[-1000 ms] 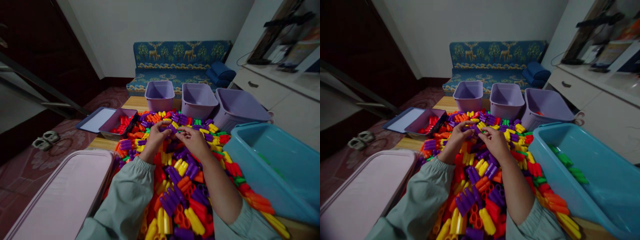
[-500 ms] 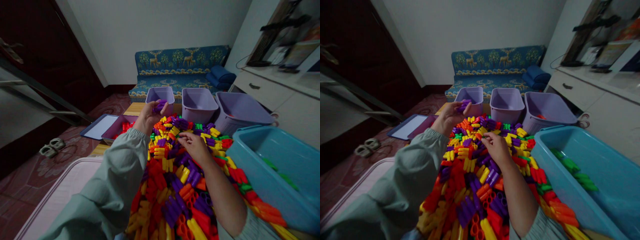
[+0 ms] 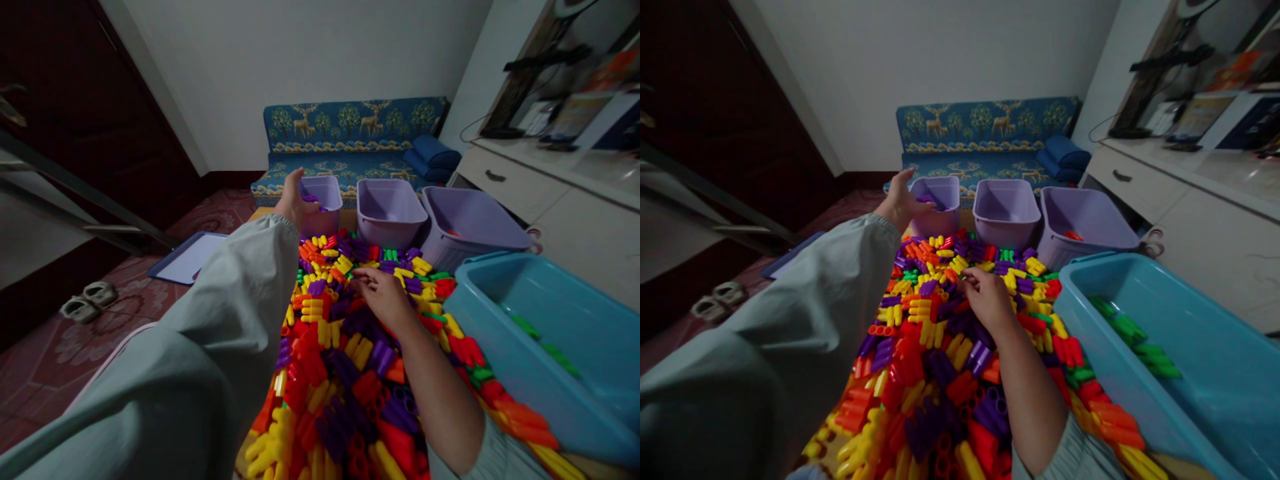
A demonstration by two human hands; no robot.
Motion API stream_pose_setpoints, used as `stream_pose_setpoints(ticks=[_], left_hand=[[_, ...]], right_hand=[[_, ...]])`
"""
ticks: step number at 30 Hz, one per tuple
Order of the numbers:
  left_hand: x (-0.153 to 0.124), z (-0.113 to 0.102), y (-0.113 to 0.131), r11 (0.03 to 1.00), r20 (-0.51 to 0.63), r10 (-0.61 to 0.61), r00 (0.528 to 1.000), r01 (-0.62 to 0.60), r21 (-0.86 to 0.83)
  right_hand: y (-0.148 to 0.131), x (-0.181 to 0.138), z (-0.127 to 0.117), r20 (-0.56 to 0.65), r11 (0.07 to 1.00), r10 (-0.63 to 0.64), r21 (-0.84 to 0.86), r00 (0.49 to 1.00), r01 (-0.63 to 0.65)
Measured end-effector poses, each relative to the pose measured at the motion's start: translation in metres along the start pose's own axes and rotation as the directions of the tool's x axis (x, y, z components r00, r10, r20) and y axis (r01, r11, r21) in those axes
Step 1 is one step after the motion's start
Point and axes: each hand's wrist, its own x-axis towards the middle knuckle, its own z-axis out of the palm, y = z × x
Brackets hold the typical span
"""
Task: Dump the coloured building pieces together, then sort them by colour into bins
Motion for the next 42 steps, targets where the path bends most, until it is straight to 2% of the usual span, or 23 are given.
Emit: stream_pose_setpoints(ticks=[4,7,10,11,12,13,14,15,16,17,18,20,22,25,31,35,39,42], left_hand=[[-0.005,-0.007,-0.003,0.996,0.13,0.086,0.988,-0.088,0.005],[-0.02,-0.013,-0.013,0.991,0.154,0.103,0.983,-0.114,0.07],[-0.044,-0.033,-0.032,0.972,0.222,0.052,0.974,-0.101,0.214],[-0.053,-0.043,-0.039,0.924,0.297,0.026,0.954,-0.137,0.358],[-0.062,-0.054,-0.047,0.831,0.347,-0.007,0.938,-0.187,0.523],[-0.072,-0.067,-0.053,0.691,0.374,-0.029,0.927,-0.252,0.677],[-0.081,-0.078,-0.06,0.509,0.405,-0.048,0.913,-0.326,0.796],[-0.09,-0.089,-0.065,0.302,0.463,-0.054,0.885,-0.428,0.852],[-0.098,-0.099,-0.07,0.106,0.489,-0.037,0.871,-0.483,0.869],[-0.105,-0.106,-0.074,-0.049,0.502,-0.035,0.864,-0.503,0.863],[-0.11,-0.112,-0.078,-0.156,0.499,-0.036,0.866,-0.498,0.853],[-0.118,-0.117,-0.084,-0.257,0.482,-0.039,0.875,-0.475,0.841],[-0.121,-0.118,-0.089,-0.277,0.477,-0.041,0.878,-0.468,0.839],[-0.121,-0.117,-0.096,-0.251,0.491,-0.024,0.871,-0.48,0.84],[-0.111,-0.126,-0.105,-0.049,0.521,0.04,0.853,-0.519,0.853],[-0.104,-0.134,-0.109,0.136,0.565,0.045,0.824,-0.565,0.813],[-0.103,-0.137,-0.113,0.177,0.561,0.009,0.827,-0.554,0.814],[-0.103,-0.136,-0.116,0.242,0.567,-0.032,0.823,-0.543,0.804]], right_hand=[[-0.001,0.0,0.0,-0.006,0.999,-0.021,-0.029,1.0,0.021],[0.0,0.0,0.0,-0.006,0.999,-0.029,-0.042,1.0,0.029],[0.003,0.001,0.0,-0.002,0.998,-0.022,-0.061,1.0,0.022],[0.003,0.002,0.0,-0.003,0.997,-0.024,-0.071,1.0,0.024],[0.004,0.002,0.0,-0.003,0.997,-0.025,-0.079,1.0,0.025],[0.005,0.002,0.0,-0.002,0.996,-0.023,-0.082,1.0,0.023],[0.006,0.002,-0.001,-0.001,0.997,-0.02,-0.081,1.0,0.02],[0.007,0.002,-0.001,0.004,0.997,-0.015,-0.078,1.0,0.015],[0.007,0.002,-0.001,0.009,0.997,-0.01,-0.076,1.0,0.011],[0.008,0.002,-0.001,0.015,0.997,-0.008,-0.076,1.0,0.009],[0.008,0.002,-0.001,0.017,0.997,-0.008,-0.08,1.0,0.009],[0.007,0.002,-0.002,0.024,0.996,-0.008,-0.093,1.0,0.01],[0.006,0.001,-0.002,0.03,0.994,-0.003,-0.11,1.0,0.006],[0.002,0.0,-0.003,0.044,0.989,0.003,-0.149,0.999,0.004],[-0.003,-0.003,-0.001,0.093,0.976,0.029,-0.217,0.995,-0.008],[-0.005,-0.005,0.003,0.227,0.976,-0.03,-0.205,0.973,0.078],[-0.009,-0.008,0.004,0.372,0.95,-0.116,-0.228,0.921,0.211],[-0.011,-0.01,0.004,0.433,0.944,-0.11,-0.237,0.895,0.231]])
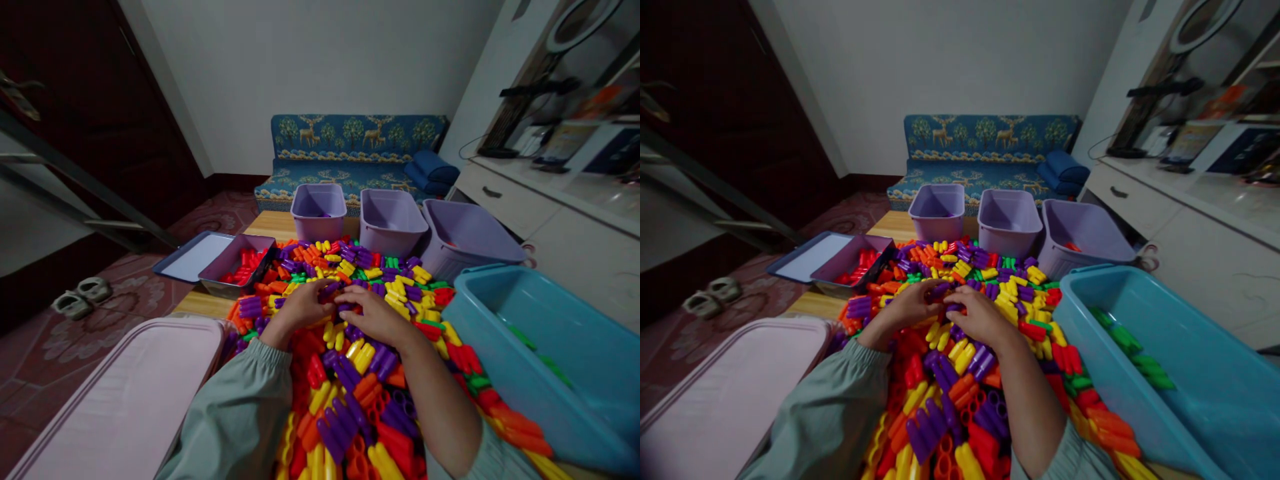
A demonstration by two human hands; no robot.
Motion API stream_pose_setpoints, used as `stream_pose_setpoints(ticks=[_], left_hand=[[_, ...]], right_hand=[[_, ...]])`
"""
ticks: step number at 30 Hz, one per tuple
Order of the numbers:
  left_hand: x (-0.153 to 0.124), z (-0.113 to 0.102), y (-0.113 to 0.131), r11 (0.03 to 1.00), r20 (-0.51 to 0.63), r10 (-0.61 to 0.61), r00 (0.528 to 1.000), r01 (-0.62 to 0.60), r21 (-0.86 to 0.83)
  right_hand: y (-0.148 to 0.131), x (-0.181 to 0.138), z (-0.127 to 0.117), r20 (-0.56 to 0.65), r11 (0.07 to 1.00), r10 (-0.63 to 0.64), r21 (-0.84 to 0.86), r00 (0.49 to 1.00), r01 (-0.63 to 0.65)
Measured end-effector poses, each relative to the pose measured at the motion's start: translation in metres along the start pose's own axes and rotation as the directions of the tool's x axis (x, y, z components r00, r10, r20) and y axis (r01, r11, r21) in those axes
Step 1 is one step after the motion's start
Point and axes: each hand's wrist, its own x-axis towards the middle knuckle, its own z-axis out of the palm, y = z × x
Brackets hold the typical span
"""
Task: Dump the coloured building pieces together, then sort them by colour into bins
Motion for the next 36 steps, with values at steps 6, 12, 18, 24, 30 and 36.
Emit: stream_pose_setpoints(ticks=[6,12,18,24,30,36], left_hand=[[0.002,0.0,0.004,0.969,0.053,0.001,0.999,0.012,-0.248],[-0.015,-0.036,0.028,0.998,-0.135,0.015,0.991,-0.006,0.065],[-0.033,-0.056,0.048,0.902,0.183,-0.093,0.979,0.005,0.432],[-0.021,-0.038,0.036,0.921,0.083,-0.053,0.995,0.017,0.389],[-0.005,-0.024,0.029,0.994,-0.114,-0.059,0.992,0.069,0.088],[0.0,-0.008,0.032,0.958,-0.109,-0.085,0.99,0.051,-0.283]], right_hand=[[0.003,0.0,0.005,0.028,1.0,0.003,0.0,1.0,-0.003],[0.015,0.007,0.003,-0.278,0.977,0.154,0.187,0.948,-0.104],[0.019,0.007,-0.002,-0.446,0.956,0.247,0.259,0.86,-0.14],[0.01,0.007,-0.001,-0.329,0.887,0.302,0.441,0.895,-0.137],[0.001,0.005,-0.004,-0.207,0.731,0.327,0.674,0.922,-0.108],[-0.001,0.005,0.0,-0.158,0.752,0.282,0.648,0.946,-0.116]])
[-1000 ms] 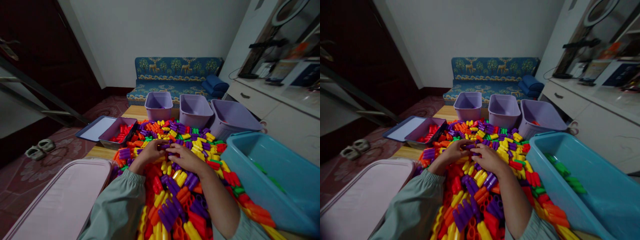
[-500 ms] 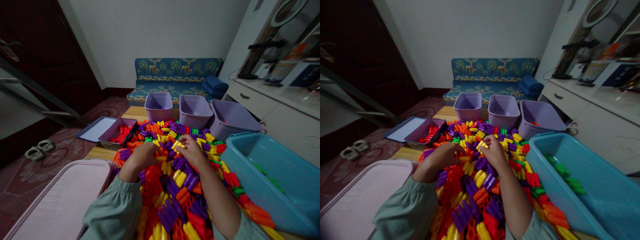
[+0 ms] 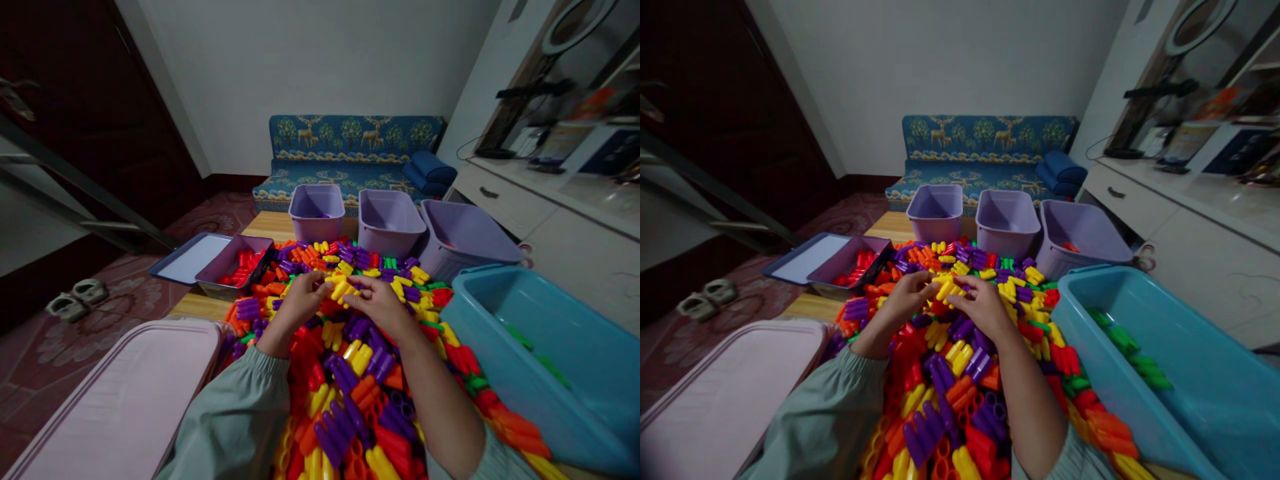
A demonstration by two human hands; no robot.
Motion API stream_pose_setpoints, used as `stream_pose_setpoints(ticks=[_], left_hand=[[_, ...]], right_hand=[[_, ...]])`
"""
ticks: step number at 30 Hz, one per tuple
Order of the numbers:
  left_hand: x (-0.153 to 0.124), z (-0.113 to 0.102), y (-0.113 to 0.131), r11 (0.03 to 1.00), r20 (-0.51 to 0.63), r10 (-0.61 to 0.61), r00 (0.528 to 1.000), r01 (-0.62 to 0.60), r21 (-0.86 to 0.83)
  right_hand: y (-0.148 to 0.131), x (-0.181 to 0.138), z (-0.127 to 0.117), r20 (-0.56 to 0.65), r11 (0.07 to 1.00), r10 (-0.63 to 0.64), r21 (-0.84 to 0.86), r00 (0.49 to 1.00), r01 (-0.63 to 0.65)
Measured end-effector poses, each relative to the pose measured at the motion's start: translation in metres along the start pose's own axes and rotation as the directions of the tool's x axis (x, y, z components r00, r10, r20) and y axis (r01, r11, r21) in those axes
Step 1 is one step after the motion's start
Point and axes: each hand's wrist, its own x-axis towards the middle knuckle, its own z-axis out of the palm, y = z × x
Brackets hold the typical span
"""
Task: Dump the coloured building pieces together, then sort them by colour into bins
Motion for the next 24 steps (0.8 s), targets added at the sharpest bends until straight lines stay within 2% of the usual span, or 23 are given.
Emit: stream_pose_setpoints(ticks=[4,7,11,17,24], left_hand=[[0.0,0.005,0.0,0.976,0.078,0.026,0.997,-0.008,-0.217],[0.001,0.006,0.0,0.966,0.142,0.037,0.989,0.001,-0.259],[0.0,0.007,-0.002,0.968,0.166,0.061,0.984,-0.018,-0.251],[0.0,0.008,-0.007,0.984,0.137,0.074,0.988,-0.05,-0.171],[0.001,0.011,-0.012,0.991,0.089,0.111,0.99,-0.103,-0.089]], right_hand=[[-0.002,0.0,0.001,0.033,0.998,-0.054,-0.029,0.998,0.055],[-0.007,-0.002,0.001,-0.007,0.995,-0.065,-0.082,0.998,0.064],[-0.013,-0.004,0.001,-0.011,0.995,-0.053,-0.085,0.999,0.052],[-0.012,-0.004,0.0,-0.097,0.998,-0.033,-0.055,0.995,0.028],[-0.011,-0.002,-0.003,-0.138,0.995,-0.064,-0.081,0.988,0.053]])
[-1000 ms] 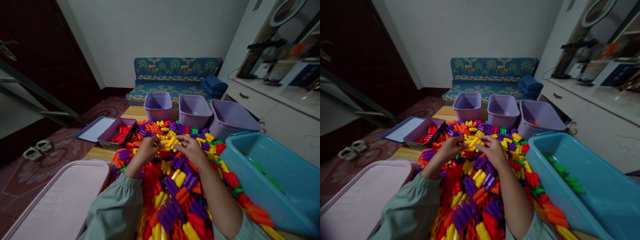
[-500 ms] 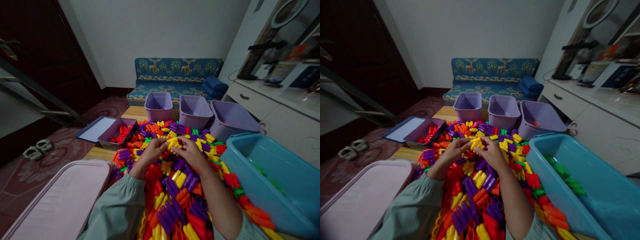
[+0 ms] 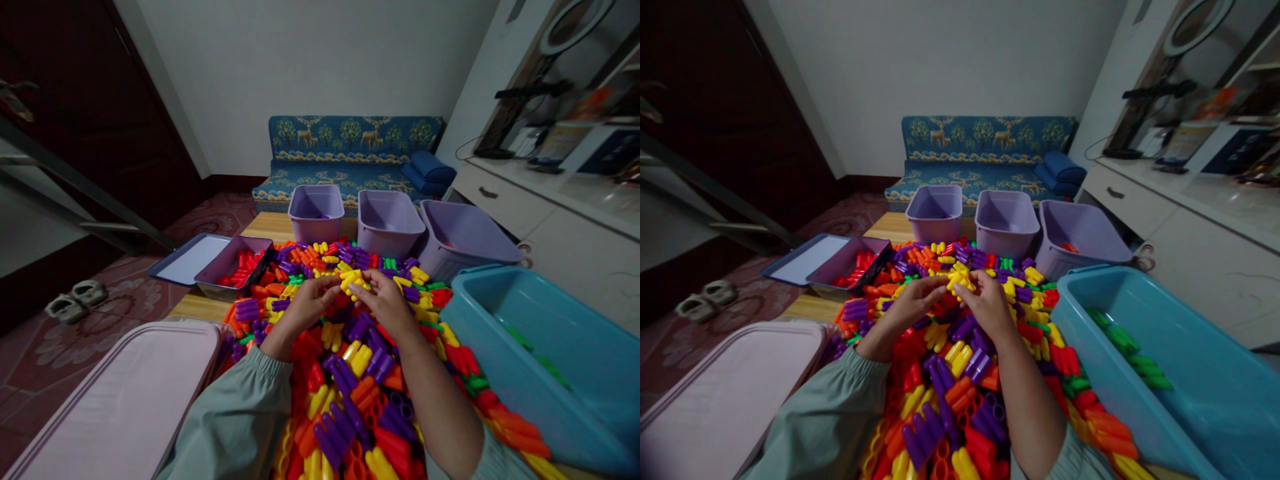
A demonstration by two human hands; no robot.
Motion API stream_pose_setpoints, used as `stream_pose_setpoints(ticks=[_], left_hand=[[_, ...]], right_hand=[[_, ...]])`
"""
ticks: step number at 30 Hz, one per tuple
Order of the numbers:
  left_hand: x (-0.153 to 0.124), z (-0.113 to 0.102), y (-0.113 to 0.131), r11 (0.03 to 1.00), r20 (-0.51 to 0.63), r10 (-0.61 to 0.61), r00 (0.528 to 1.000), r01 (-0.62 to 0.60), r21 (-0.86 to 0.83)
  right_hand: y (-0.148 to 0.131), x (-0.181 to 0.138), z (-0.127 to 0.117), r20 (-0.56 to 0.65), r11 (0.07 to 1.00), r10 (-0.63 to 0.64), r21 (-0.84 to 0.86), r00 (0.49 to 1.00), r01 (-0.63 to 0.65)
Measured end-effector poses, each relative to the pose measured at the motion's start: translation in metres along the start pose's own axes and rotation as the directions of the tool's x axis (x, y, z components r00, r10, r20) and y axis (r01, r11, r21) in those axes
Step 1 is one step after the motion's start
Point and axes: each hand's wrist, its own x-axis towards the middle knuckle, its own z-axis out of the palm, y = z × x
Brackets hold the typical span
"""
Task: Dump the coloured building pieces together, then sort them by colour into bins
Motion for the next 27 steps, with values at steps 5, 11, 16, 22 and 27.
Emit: stream_pose_setpoints(ticks=[5,11,16,22,27], left_hand=[[0.0,0.002,-0.005,1.0,0.0,-0.012,1.0,0.012,-0.01],[0.001,0.001,-0.008,0.999,-0.035,0.027,0.999,-0.029,-0.038],[0.001,0.002,-0.01,0.999,-0.028,0.015,0.999,-0.016,-0.049],[0.0,0.0,-0.003,0.997,-0.123,-0.052,0.991,0.046,-0.055],[0.001,0.0,-0.001,0.988,-0.16,-0.126,0.979,0.109,-0.111]], right_hand=[[0.007,0.003,0.0,0.012,1.0,0.01,-0.01,1.0,-0.01],[0.01,0.002,0.001,0.056,0.996,-0.001,-0.084,0.998,0.006],[0.006,0.001,0.004,0.109,0.996,0.039,-0.082,0.993,-0.03],[0.011,0.004,-0.001,0.031,0.997,0.004,-0.071,1.0,-0.002],[-0.001,0.013,-0.009,-0.14,0.986,0.104,0.144,0.985,-0.084]])
